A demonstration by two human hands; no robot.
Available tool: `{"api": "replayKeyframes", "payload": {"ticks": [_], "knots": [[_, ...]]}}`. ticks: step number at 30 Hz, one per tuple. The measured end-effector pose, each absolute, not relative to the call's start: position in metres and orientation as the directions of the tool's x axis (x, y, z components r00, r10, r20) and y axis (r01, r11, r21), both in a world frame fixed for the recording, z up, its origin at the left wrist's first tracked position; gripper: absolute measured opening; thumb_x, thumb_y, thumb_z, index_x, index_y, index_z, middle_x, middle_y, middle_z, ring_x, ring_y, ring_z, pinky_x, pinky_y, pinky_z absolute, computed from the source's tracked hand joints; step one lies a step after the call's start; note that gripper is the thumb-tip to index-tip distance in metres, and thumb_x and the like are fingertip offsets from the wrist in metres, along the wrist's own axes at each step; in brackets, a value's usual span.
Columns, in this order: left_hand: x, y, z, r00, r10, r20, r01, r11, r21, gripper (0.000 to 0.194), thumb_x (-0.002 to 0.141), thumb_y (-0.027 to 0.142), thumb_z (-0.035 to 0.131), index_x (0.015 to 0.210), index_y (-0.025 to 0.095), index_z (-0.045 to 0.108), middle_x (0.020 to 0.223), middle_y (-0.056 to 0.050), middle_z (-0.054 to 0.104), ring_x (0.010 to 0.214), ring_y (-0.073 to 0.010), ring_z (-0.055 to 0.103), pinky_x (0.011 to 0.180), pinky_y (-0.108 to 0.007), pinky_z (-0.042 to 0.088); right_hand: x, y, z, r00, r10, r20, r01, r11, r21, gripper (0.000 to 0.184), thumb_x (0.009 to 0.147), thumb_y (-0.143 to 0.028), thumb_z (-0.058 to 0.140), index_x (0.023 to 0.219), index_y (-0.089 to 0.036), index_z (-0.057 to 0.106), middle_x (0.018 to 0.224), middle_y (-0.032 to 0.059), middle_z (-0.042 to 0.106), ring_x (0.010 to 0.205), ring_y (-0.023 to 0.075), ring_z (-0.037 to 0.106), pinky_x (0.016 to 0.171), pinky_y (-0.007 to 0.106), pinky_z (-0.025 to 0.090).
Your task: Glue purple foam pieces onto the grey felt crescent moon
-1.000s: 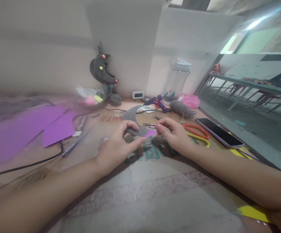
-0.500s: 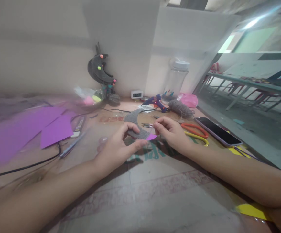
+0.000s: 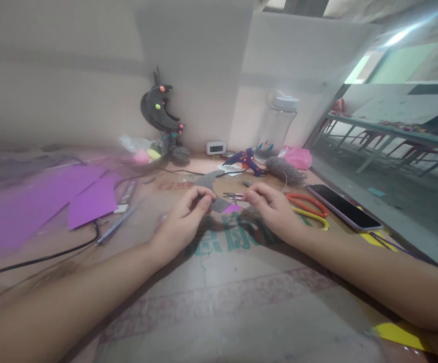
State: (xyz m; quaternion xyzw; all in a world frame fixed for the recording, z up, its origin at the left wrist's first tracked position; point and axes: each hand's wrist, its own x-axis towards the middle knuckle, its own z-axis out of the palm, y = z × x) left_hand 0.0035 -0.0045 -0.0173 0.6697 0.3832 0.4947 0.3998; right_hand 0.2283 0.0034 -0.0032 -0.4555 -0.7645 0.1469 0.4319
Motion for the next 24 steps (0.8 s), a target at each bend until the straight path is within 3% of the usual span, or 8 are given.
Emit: {"api": "replayKeyframes", "payload": {"ticks": [3, 9, 14, 19, 24], "knots": [[0.003, -0.003, -0.019, 0.213, 0.899, 0.383, 0.133, -0.415, 0.9, 0.016, 0.095, 0.035, 0.049, 0.095, 0.021, 0.057, 0.085, 0.001, 0.055, 0.078, -0.0143, 0.054, 0.073, -0.026, 0.044, 0.22, -0.008, 0.002, -0.307, 0.865, 0.397, 0.569, 0.501, -0.652, 0.027, 0.093, -0.037, 0.052, 0.075, -0.019, 0.062, 0.071, 0.0015, 0.062, 0.07, 0.017, 0.058, 0.064, 0.028, 0.042], [0.002, -0.005, -0.021, 0.247, 0.879, 0.407, 0.179, -0.454, 0.873, 0.018, 0.094, 0.037, 0.054, 0.103, 0.022, 0.058, 0.102, -0.002, 0.061, 0.092, -0.0155, 0.058, 0.083, -0.028, 0.047, 0.21, -0.021, 0.005, -0.27, 0.916, 0.298, 0.534, 0.4, -0.745, 0.027, 0.092, -0.036, 0.055, 0.071, -0.02, 0.06, 0.059, -0.003, 0.056, 0.053, 0.0119, 0.05, 0.053, 0.025, 0.036], [0.005, -0.013, -0.02, 0.347, 0.873, 0.341, 0.233, -0.433, 0.871, 0.039, 0.081, 0.037, 0.072, 0.115, 0.025, 0.056, 0.119, -0.004, 0.06, 0.097, -0.0171, 0.062, 0.085, -0.032, 0.053, 0.21, -0.021, 0.004, -0.233, 0.928, 0.29, 0.498, 0.37, -0.784, 0.026, 0.092, -0.037, 0.055, 0.072, -0.021, 0.059, 0.053, -0.0047, 0.052, 0.048, 0.0115, 0.049, 0.049, 0.024, 0.033], [0.004, -0.015, -0.017, 0.365, 0.847, 0.386, 0.287, -0.497, 0.819, 0.032, 0.088, 0.039, 0.063, 0.117, 0.024, 0.058, 0.117, -0.005, 0.063, 0.103, -0.0184, 0.063, 0.094, -0.035, 0.051, 0.21, -0.021, 0.004, -0.239, 0.924, 0.299, 0.514, 0.382, -0.768, 0.026, 0.092, -0.037, 0.054, 0.072, -0.021, 0.059, 0.053, -0.0046, 0.052, 0.048, 0.0117, 0.049, 0.049, 0.024, 0.035], [0.004, -0.015, -0.016, 0.33, 0.835, 0.441, 0.332, -0.54, 0.773, 0.021, 0.092, 0.034, 0.056, 0.109, 0.023, 0.062, 0.108, -0.004, 0.067, 0.102, -0.0182, 0.063, 0.093, -0.034, 0.05, 0.211, -0.019, 0.003, -0.288, 0.886, 0.363, 0.536, 0.463, -0.706, 0.026, 0.091, -0.035, 0.055, 0.072, -0.02, 0.059, 0.063, -0.0018, 0.058, 0.061, 0.0133, 0.055, 0.059, 0.025, 0.04]]}}
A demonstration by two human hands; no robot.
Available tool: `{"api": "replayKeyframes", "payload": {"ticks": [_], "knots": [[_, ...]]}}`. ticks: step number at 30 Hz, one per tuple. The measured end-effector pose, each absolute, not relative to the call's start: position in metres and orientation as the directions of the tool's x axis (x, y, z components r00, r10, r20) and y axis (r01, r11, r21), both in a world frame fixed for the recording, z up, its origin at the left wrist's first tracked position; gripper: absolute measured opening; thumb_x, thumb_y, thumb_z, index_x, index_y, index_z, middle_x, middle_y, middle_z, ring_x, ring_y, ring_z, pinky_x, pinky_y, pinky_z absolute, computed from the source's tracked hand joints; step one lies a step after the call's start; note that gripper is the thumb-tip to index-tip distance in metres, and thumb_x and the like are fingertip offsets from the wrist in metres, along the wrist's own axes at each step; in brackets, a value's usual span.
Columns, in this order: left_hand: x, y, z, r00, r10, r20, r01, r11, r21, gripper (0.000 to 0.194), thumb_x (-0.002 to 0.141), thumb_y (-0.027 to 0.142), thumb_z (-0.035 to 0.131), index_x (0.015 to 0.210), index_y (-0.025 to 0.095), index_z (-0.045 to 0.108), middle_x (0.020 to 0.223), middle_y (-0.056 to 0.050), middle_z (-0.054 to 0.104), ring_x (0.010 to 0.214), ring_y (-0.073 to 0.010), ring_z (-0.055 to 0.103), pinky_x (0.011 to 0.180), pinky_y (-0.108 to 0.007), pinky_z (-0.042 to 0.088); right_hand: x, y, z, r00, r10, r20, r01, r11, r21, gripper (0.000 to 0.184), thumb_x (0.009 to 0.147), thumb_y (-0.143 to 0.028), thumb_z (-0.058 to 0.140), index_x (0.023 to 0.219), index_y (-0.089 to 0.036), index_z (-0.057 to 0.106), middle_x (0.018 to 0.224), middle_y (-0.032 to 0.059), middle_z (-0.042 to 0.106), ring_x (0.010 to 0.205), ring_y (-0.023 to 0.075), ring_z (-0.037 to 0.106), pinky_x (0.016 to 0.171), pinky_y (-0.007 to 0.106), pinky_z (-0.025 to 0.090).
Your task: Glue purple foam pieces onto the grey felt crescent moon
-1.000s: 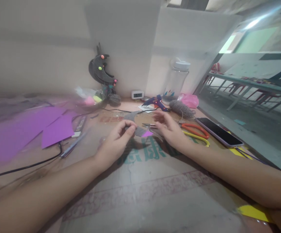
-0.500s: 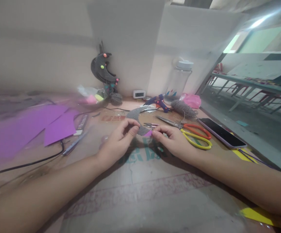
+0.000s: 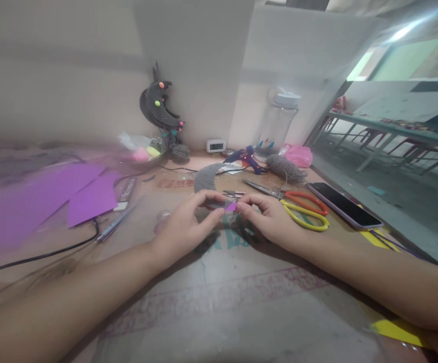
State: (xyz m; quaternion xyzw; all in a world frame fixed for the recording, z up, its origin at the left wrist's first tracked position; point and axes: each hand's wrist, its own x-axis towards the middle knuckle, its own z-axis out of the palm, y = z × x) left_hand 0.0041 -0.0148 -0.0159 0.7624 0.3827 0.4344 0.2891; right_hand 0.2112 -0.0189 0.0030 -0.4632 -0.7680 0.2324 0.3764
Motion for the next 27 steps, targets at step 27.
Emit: {"api": "replayKeyframes", "payload": {"ticks": [27], "knots": [[0.003, -0.02, -0.01, 0.386, 0.825, 0.413, 0.264, -0.528, 0.807, 0.019, 0.094, 0.036, 0.053, 0.102, 0.023, 0.063, 0.103, -0.005, 0.07, 0.096, -0.0201, 0.064, 0.09, -0.035, 0.049, 0.219, -0.008, -0.005, -0.472, 0.76, 0.446, 0.439, 0.642, -0.629, 0.017, 0.094, -0.03, 0.053, 0.084, -0.02, 0.062, 0.088, 0.0048, 0.061, 0.088, 0.0191, 0.059, 0.083, 0.035, 0.046]]}}
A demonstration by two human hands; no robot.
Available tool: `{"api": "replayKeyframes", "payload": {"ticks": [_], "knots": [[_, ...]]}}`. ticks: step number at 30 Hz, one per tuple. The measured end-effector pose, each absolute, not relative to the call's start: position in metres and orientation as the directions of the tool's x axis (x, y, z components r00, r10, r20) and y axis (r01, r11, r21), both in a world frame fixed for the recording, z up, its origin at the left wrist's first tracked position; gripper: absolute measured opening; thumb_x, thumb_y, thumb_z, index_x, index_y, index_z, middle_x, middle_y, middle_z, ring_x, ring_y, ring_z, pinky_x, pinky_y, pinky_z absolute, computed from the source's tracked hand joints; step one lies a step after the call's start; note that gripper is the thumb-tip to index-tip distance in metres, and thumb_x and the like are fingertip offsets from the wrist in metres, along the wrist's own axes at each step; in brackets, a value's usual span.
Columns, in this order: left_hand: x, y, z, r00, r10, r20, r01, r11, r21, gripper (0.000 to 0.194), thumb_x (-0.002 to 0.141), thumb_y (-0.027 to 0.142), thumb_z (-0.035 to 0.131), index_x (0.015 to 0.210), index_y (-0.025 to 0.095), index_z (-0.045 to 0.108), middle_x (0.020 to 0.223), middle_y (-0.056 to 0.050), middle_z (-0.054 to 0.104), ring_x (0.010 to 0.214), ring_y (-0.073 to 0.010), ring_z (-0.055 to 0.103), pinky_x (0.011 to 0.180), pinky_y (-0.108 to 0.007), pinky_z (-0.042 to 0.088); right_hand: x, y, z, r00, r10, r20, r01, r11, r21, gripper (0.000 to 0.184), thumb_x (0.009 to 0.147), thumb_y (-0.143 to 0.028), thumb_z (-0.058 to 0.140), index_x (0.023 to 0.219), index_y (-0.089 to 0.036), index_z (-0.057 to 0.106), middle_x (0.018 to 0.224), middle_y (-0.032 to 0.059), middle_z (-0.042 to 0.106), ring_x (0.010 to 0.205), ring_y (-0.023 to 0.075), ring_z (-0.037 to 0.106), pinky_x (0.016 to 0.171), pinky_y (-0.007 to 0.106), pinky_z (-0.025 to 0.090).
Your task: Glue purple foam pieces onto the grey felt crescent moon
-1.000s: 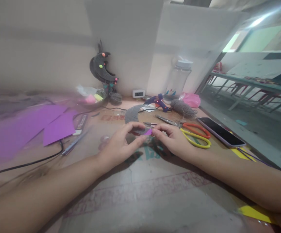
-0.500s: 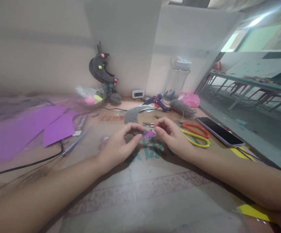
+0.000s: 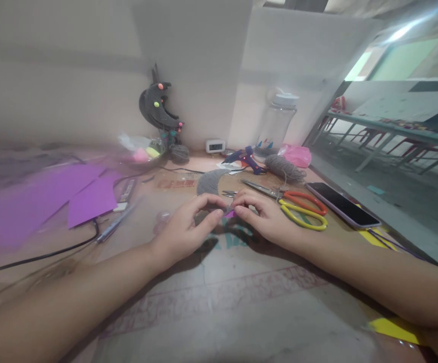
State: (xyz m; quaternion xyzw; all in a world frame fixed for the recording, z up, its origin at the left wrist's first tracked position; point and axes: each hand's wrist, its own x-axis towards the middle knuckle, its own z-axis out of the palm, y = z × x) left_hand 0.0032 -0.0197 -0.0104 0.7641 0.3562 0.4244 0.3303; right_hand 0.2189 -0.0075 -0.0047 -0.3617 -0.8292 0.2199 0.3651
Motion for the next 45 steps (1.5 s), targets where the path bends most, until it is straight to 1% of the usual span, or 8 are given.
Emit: {"api": "replayKeyframes", "payload": {"ticks": [9, 18, 29, 32, 36, 39, 42, 45], "knots": [[0.006, -0.018, -0.015, 0.35, 0.852, 0.388, 0.242, -0.483, 0.842, 0.012, 0.091, 0.026, 0.055, 0.098, 0.022, 0.063, 0.098, -0.004, 0.069, 0.093, -0.0181, 0.064, 0.086, -0.033, 0.05, 0.218, -0.008, -0.005, -0.447, 0.769, 0.456, 0.436, 0.633, -0.64, 0.021, 0.094, -0.031, 0.052, 0.076, -0.02, 0.057, 0.083, 0.0032, 0.061, 0.084, 0.0179, 0.058, 0.081, 0.033, 0.045], [0.007, -0.018, -0.016, 0.344, 0.891, 0.295, 0.184, -0.372, 0.91, 0.015, 0.089, 0.029, 0.057, 0.1, 0.023, 0.065, 0.096, -0.005, 0.068, 0.08, -0.0167, 0.063, 0.07, -0.031, 0.052, 0.218, -0.011, -0.001, -0.362, 0.842, 0.401, 0.482, 0.537, -0.693, 0.021, 0.093, -0.031, 0.054, 0.076, -0.019, 0.057, 0.078, 0.0007, 0.059, 0.075, 0.0153, 0.055, 0.072, 0.029, 0.043], [0.007, -0.021, -0.011, 0.351, 0.894, 0.278, 0.153, -0.347, 0.925, 0.014, 0.089, 0.031, 0.056, 0.097, 0.022, 0.064, 0.096, -0.005, 0.069, 0.077, -0.0163, 0.063, 0.068, -0.031, 0.052, 0.217, -0.013, -0.001, -0.317, 0.871, 0.374, 0.494, 0.489, -0.719, 0.025, 0.094, -0.037, 0.054, 0.077, -0.02, 0.059, 0.075, 0.0002, 0.059, 0.07, 0.0148, 0.055, 0.065, 0.027, 0.043], [0.006, -0.021, -0.011, 0.375, 0.884, 0.28, 0.147, -0.355, 0.923, 0.015, 0.089, 0.03, 0.056, 0.1, 0.022, 0.063, 0.1, -0.006, 0.069, 0.086, -0.0179, 0.065, 0.074, -0.031, 0.053, 0.217, -0.008, -0.005, -0.323, 0.878, 0.354, 0.485, 0.474, -0.734, 0.022, 0.096, -0.037, 0.05, 0.088, -0.02, 0.063, 0.083, 0.0021, 0.062, 0.078, 0.017, 0.058, 0.071, 0.029, 0.045], [0.008, -0.02, -0.012, 0.353, 0.888, 0.295, 0.217, -0.384, 0.898, 0.022, 0.083, 0.027, 0.065, 0.104, 0.022, 0.06, 0.11, -0.005, 0.066, 0.1, -0.0193, 0.064, 0.085, -0.032, 0.053, 0.22, -0.002, -0.011, -0.171, 0.856, 0.488, 0.397, 0.513, -0.761, 0.016, 0.095, -0.034, 0.051, 0.105, -0.022, 0.054, 0.098, 0.004, 0.059, 0.088, 0.0182, 0.057, 0.079, 0.031, 0.046], [0.01, -0.019, -0.012, 0.328, 0.892, 0.312, 0.257, -0.402, 0.879, 0.023, 0.082, 0.027, 0.068, 0.103, 0.022, 0.059, 0.108, -0.004, 0.067, 0.099, -0.0183, 0.064, 0.089, -0.033, 0.052, 0.223, -0.004, -0.011, -0.145, 0.786, 0.601, 0.42, 0.599, -0.682, 0.009, 0.095, -0.031, 0.053, 0.096, -0.023, 0.049, 0.089, 0.0017, 0.053, 0.081, 0.017, 0.053, 0.075, 0.031, 0.045], [0.01, -0.019, -0.011, 0.318, 0.889, 0.329, 0.257, -0.415, 0.873, 0.021, 0.083, 0.028, 0.067, 0.101, 0.021, 0.061, 0.105, -0.004, 0.068, 0.098, -0.0181, 0.065, 0.089, -0.032, 0.052, 0.225, -0.01, -0.008, -0.315, 0.683, 0.659, 0.457, 0.718, -0.526, 0.007, 0.094, -0.027, 0.055, 0.095, -0.023, 0.05, 0.083, 0.0006, 0.052, 0.076, 0.0161, 0.051, 0.071, 0.03, 0.044], [0.009, -0.019, -0.011, 0.331, 0.881, 0.339, 0.239, -0.426, 0.873, 0.021, 0.084, 0.032, 0.067, 0.102, 0.021, 0.061, 0.105, -0.004, 0.069, 0.095, -0.0181, 0.066, 0.086, -0.032, 0.054, 0.225, -0.015, -0.007, -0.469, 0.575, 0.67, 0.445, 0.809, -0.383, 0.014, 0.09, -0.027, 0.062, 0.099, -0.022, 0.052, 0.084, 0.0013, 0.056, 0.076, 0.0163, 0.054, 0.071, 0.031, 0.045]]}}
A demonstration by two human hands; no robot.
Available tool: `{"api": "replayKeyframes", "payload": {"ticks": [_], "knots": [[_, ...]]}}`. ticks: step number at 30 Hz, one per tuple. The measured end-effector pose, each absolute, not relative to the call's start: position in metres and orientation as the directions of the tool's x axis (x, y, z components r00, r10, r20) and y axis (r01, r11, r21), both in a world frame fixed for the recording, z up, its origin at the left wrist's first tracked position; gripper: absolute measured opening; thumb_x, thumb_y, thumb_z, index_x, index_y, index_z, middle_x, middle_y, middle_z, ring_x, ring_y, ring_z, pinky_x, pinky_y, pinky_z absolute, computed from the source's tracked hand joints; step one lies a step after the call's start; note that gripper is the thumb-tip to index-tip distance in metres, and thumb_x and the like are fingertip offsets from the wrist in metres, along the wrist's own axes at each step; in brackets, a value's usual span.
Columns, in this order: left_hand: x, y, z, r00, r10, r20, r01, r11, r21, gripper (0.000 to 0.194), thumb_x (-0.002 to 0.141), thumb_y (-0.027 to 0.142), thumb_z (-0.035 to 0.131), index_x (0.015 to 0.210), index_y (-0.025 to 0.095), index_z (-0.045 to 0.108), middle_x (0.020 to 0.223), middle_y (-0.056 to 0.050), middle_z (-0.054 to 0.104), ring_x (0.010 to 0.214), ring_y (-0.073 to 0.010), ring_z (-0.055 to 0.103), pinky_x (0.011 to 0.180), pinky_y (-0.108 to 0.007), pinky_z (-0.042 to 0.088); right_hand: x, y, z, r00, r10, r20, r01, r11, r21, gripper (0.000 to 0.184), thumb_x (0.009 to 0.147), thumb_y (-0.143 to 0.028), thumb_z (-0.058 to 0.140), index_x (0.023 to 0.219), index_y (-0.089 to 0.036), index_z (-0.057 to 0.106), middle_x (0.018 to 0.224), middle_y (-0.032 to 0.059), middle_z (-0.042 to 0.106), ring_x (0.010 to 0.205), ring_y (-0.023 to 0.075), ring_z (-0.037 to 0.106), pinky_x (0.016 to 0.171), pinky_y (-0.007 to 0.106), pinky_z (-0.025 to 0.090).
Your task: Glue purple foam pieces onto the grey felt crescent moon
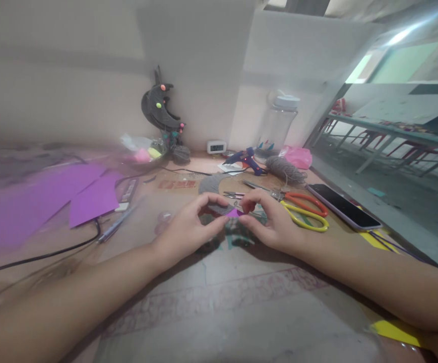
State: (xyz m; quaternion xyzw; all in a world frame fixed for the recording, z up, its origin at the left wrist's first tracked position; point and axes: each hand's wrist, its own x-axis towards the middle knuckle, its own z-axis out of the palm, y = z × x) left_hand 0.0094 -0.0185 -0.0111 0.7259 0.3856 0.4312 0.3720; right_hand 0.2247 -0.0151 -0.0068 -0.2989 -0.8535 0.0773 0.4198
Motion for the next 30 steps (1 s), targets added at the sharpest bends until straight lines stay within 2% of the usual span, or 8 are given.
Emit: {"api": "replayKeyframes", "payload": {"ticks": [4, 9, 16, 21, 26, 30], "knots": [[0.0088, -0.0197, -0.0098, 0.353, 0.884, 0.305, 0.248, -0.403, 0.881, 0.023, 0.085, 0.031, 0.065, 0.105, 0.021, 0.062, 0.107, -0.004, 0.069, 0.089, -0.0164, 0.068, 0.08, -0.029, 0.055, 0.2253, -0.0129, -0.0074, -0.531, 0.487, 0.693, 0.438, 0.858, -0.268, 0.019, 0.088, -0.028, 0.069, 0.098, -0.022, 0.054, 0.083, 0.0017, 0.061, 0.076, 0.0171, 0.056, 0.071, 0.031, 0.046], [0.0081, -0.0188, -0.0093, 0.351, 0.896, 0.274, 0.251, -0.372, 0.894, 0.022, 0.084, 0.029, 0.064, 0.105, 0.02, 0.063, 0.106, -0.004, 0.071, 0.086, -0.0152, 0.068, 0.077, -0.027, 0.056, 0.2262, -0.0086, -0.0086, -0.577, 0.432, 0.694, 0.44, 0.879, -0.181, 0.01, 0.091, -0.023, 0.065, 0.09, -0.022, 0.054, 0.08, 0.0024, 0.063, 0.076, 0.0177, 0.056, 0.071, 0.032, 0.045], [0.0081, -0.0158, -0.0128, 0.361, 0.896, 0.258, 0.192, -0.342, 0.92, 0.022, 0.084, 0.03, 0.065, 0.103, 0.02, 0.066, 0.106, -0.005, 0.071, 0.087, -0.0154, 0.068, 0.076, -0.027, 0.055, 0.2264, -0.0086, -0.0101, -0.575, 0.396, 0.716, 0.416, 0.895, -0.16, 0.01, 0.094, -0.024, 0.061, 0.087, -0.021, 0.054, 0.077, 0.002, 0.062, 0.073, 0.0169, 0.054, 0.07, 0.031, 0.044], [0.0067, -0.0151, -0.0146, 0.371, 0.89, 0.266, 0.19, -0.353, 0.916, 0.023, 0.086, 0.032, 0.063, 0.105, 0.02, 0.065, 0.106, -0.006, 0.071, 0.087, -0.0166, 0.068, 0.079, -0.03, 0.055, 0.2271, -0.0081, -0.0095, -0.586, 0.421, 0.693, 0.439, 0.883, -0.165, 0.01, 0.093, -0.028, 0.062, 0.093, -0.021, 0.056, 0.082, 0.0034, 0.064, 0.077, 0.0182, 0.056, 0.073, 0.032, 0.045], [0.0063, -0.0156, -0.0166, 0.411, 0.868, 0.279, 0.131, -0.359, 0.924, 0.024, 0.086, 0.021, 0.056, 0.109, 0.02, 0.062, 0.111, -0.006, 0.069, 0.097, -0.0175, 0.067, 0.085, -0.032, 0.054, 0.2268, -0.0089, -0.0092, -0.586, 0.417, 0.695, 0.442, 0.883, -0.157, 0.01, 0.094, -0.027, 0.06, 0.088, -0.02, 0.056, 0.079, 0.0032, 0.063, 0.076, 0.0178, 0.056, 0.072, 0.032, 0.045], [0.0066, -0.0157, -0.0185, 0.4, 0.878, 0.262, 0.204, -0.364, 0.909, 0.024, 0.086, 0.026, 0.06, 0.109, 0.021, 0.061, 0.105, -0.005, 0.069, 0.094, -0.0182, 0.068, 0.083, -0.032, 0.055, 0.2264, -0.0097, -0.0088, -0.583, 0.41, 0.702, 0.439, 0.885, -0.153, 0.01, 0.095, -0.027, 0.06, 0.088, -0.02, 0.057, 0.078, 0.0031, 0.063, 0.075, 0.0174, 0.056, 0.071, 0.031, 0.045]]}}
